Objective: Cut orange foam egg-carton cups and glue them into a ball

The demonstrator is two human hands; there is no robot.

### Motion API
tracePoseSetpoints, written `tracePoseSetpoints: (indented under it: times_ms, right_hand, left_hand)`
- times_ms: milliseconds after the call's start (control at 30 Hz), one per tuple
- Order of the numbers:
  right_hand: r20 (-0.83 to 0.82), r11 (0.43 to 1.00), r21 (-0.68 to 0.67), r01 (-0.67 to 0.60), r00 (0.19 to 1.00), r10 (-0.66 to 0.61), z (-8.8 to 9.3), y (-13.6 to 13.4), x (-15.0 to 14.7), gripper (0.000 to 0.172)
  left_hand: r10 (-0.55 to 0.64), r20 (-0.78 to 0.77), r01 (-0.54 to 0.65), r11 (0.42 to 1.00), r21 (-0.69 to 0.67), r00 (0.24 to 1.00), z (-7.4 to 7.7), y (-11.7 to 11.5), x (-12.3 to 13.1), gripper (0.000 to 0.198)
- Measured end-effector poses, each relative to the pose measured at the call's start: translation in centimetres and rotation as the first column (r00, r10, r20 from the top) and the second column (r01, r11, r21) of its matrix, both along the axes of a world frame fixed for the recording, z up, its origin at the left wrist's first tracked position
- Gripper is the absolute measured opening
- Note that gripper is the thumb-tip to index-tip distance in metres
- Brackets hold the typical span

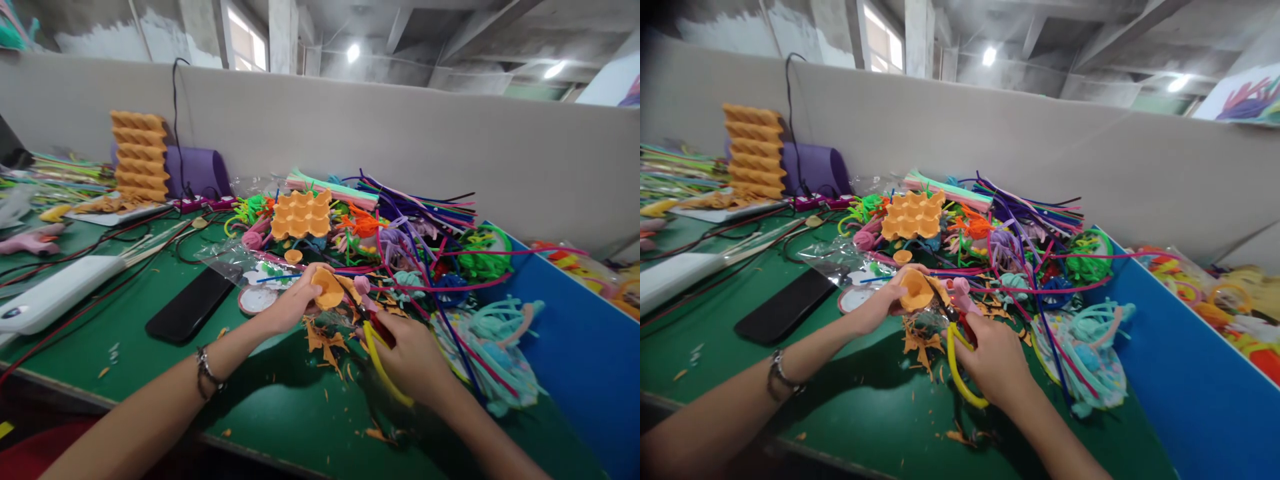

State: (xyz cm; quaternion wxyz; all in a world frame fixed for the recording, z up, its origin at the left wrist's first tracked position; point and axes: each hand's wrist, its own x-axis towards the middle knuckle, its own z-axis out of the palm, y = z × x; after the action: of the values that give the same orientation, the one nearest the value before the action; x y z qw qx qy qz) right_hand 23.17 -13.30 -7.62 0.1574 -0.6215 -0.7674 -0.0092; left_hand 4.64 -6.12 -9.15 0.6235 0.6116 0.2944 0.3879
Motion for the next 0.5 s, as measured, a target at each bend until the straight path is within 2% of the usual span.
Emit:
tracePoseSetpoints:
  times_ms: [200, 333, 400, 500]
  right_hand:
    - [0.04, 0.999, -0.043, 0.029, 0.999, -0.027, 0.07, 0.11, 0.03, 0.033]
    - [0.019, 0.994, -0.108, 0.018, 1.0, -0.016, 0.08, -0.05, -0.17, 0.044]
    - [0.016, 0.994, -0.105, 0.016, 1.0, -0.014, -0.01, -0.06, -0.22, 0.048]
    - [0.079, 0.998, -0.049, 0.029, 0.997, -0.025, -0.11, 0.01, -0.15, 0.045]
  left_hand:
    - [-0.004, -0.074, 0.005, 1.0, 0.015, 0.997, 0.39, 0.19, -0.1, 0.037]
    - [-0.051, -0.098, 0.057, 0.996, 0.063, 0.994, 0.37, -0.22, 0.0, 0.037]
    - [-0.061, -0.111, 0.073, 0.991, 0.11, 0.992, 0.37, -0.5, 0.01, 0.036]
    - [-0.069, -0.141, 0.087, 0.988, 0.125, 0.988, 0.38, -0.64, -0.07, 0.033]
